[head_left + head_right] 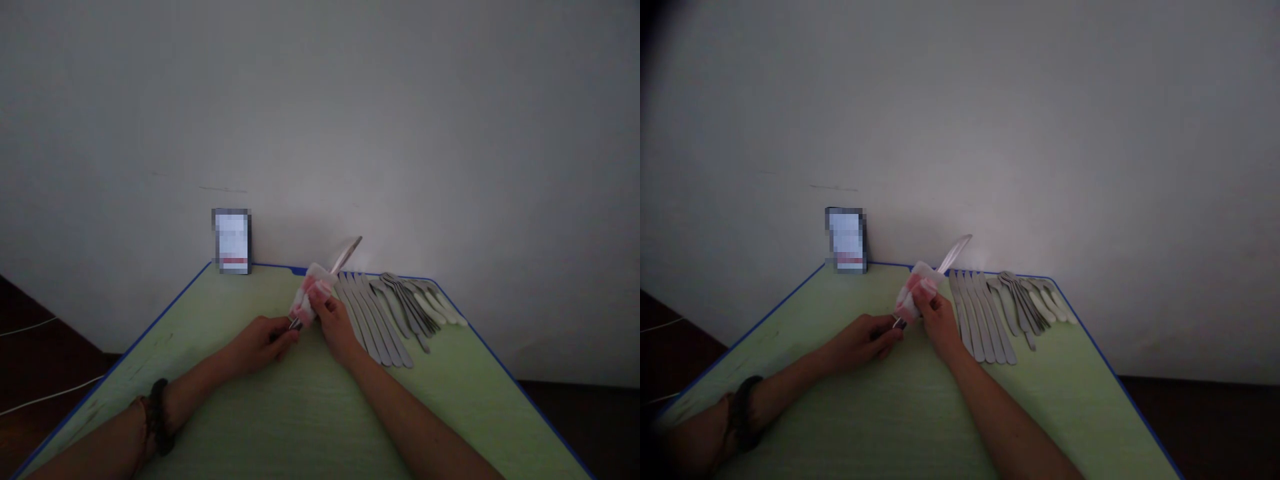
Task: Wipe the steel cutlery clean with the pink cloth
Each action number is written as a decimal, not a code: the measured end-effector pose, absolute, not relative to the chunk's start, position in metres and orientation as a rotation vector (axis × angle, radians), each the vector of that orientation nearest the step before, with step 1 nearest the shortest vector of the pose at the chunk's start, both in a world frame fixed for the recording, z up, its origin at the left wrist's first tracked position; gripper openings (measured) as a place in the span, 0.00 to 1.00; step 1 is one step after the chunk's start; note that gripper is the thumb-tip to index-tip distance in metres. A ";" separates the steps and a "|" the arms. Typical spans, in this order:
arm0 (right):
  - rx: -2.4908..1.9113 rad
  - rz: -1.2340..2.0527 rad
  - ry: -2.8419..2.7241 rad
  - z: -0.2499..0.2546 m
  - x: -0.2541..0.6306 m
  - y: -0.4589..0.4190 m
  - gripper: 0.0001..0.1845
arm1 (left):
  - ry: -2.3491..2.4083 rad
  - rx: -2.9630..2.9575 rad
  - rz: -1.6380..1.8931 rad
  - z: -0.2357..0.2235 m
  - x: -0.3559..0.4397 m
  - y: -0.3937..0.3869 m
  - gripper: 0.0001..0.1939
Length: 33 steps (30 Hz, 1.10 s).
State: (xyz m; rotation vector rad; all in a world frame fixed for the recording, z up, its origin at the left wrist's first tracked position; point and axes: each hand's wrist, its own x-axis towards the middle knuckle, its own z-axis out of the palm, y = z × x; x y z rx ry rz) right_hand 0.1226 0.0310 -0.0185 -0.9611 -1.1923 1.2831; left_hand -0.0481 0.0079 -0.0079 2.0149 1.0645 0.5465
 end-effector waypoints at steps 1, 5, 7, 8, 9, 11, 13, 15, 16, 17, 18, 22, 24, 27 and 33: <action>-0.954 1.287 -1.189 -0.019 0.122 0.031 0.22 | 1.055 2.006 0.538 -0.008 -0.048 0.008 0.18; -0.941 1.297 -1.162 -0.018 0.122 0.031 0.21 | 1.046 2.005 0.517 -0.010 -0.049 0.007 0.17; -0.942 1.301 -1.142 -0.018 0.122 0.031 0.21 | 1.048 2.027 0.521 -0.011 -0.049 0.008 0.17; -0.942 1.302 -1.132 -0.019 0.122 0.032 0.21 | 1.047 2.039 0.527 -0.011 -0.049 0.008 0.17; -0.940 1.304 -1.124 -0.019 0.122 0.032 0.21 | 1.045 2.052 0.534 -0.011 -0.049 0.008 0.18; -0.941 1.299 -1.117 -0.020 0.121 0.033 0.22 | 1.042 2.071 0.546 -0.010 -0.049 0.008 0.18; -0.940 1.296 -1.118 -0.021 0.121 0.033 0.22 | 1.044 2.069 0.549 -0.008 -0.048 0.008 0.17; -0.934 1.295 -1.119 -0.021 0.121 0.034 0.22 | 1.045 2.062 0.554 -0.008 -0.048 0.007 0.17; -0.931 1.297 -1.119 -0.021 0.121 0.033 0.21 | 1.047 2.060 0.560 -0.008 -0.048 0.007 0.16; -0.930 1.297 -1.118 -0.020 0.121 0.033 0.21 | 1.047 2.062 0.564 -0.008 -0.047 0.007 0.16; -0.931 1.293 -1.117 -0.020 0.121 0.033 0.21 | 1.048 2.065 0.564 -0.008 -0.047 0.006 0.16; -0.961 1.225 -1.199 -0.016 0.120 0.030 0.20 | 1.036 2.070 0.579 -0.008 -0.047 0.006 0.16; -0.982 1.183 -1.281 -0.014 0.120 0.029 0.20 | 1.030 2.062 0.597 -0.008 -0.047 0.005 0.16; -1.009 1.129 -1.332 -0.013 0.119 0.027 0.19 | 1.036 2.055 0.592 -0.009 -0.047 0.005 0.16; -1.060 1.090 -1.380 -0.013 0.119 0.027 0.21 | 1.026 2.008 0.561 -0.013 -0.047 0.006 0.16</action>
